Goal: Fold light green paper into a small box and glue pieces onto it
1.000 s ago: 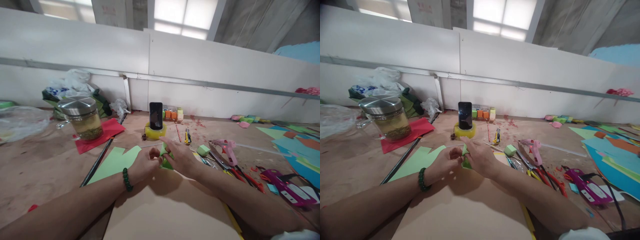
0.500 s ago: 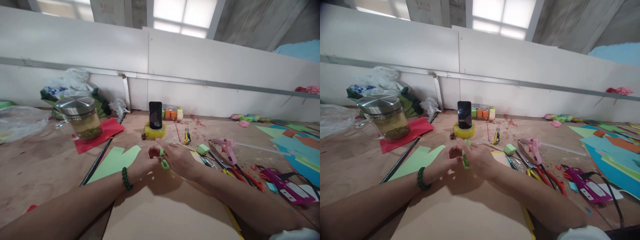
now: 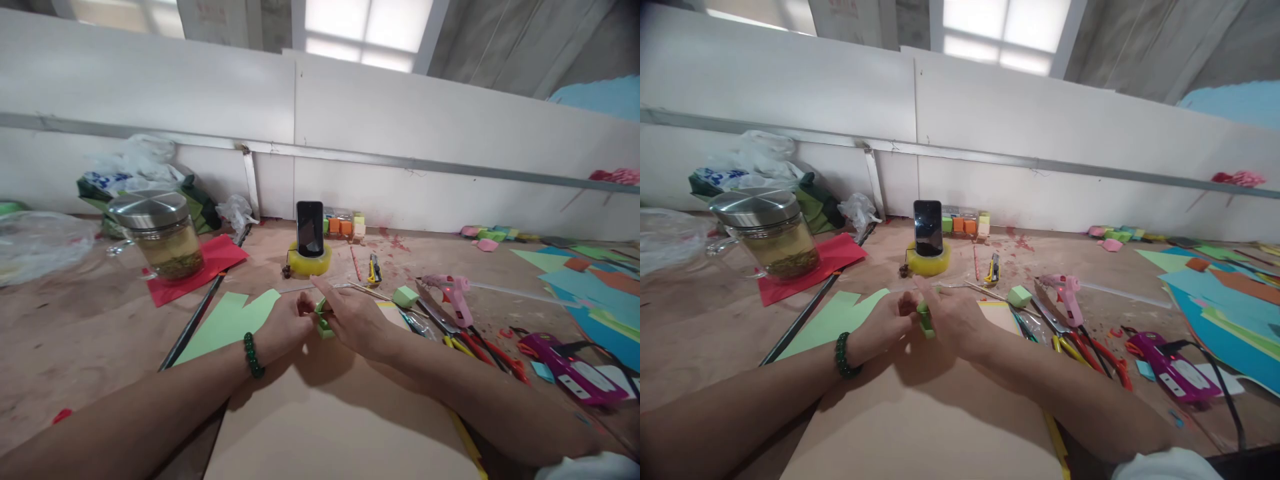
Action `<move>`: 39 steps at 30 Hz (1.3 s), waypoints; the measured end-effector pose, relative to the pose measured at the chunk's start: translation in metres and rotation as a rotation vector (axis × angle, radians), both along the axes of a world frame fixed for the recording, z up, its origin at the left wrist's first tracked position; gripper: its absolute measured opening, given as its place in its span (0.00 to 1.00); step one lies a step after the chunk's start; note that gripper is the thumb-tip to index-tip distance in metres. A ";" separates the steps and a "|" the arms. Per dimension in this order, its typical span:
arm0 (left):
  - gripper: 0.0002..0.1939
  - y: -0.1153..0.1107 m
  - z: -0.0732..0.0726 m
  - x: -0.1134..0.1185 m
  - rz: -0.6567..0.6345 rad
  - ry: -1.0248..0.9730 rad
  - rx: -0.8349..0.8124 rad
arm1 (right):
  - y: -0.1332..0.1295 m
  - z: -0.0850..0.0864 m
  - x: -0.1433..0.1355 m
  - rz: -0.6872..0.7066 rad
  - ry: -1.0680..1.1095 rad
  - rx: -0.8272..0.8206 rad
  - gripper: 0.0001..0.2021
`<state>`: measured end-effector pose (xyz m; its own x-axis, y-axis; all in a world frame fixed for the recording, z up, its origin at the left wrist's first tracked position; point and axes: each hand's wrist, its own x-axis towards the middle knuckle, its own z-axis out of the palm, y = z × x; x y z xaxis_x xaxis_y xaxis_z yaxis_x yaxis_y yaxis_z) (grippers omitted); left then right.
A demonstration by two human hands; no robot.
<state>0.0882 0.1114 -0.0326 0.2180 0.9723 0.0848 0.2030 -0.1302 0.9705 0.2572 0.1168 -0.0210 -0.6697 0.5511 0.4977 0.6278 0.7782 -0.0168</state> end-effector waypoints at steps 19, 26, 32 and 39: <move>0.02 0.002 0.002 0.003 0.043 0.009 0.115 | -0.006 0.006 -0.008 -0.099 -0.071 0.100 0.31; 0.07 0.001 0.009 -0.003 0.102 0.159 0.288 | -0.003 0.012 -0.001 -0.094 0.043 0.190 0.28; 0.03 0.001 0.011 -0.001 0.124 0.065 0.189 | -0.001 0.006 -0.002 0.000 0.031 0.331 0.29; 0.06 0.012 0.006 -0.006 0.153 -0.170 0.076 | 0.011 0.015 0.006 0.068 0.291 0.265 0.20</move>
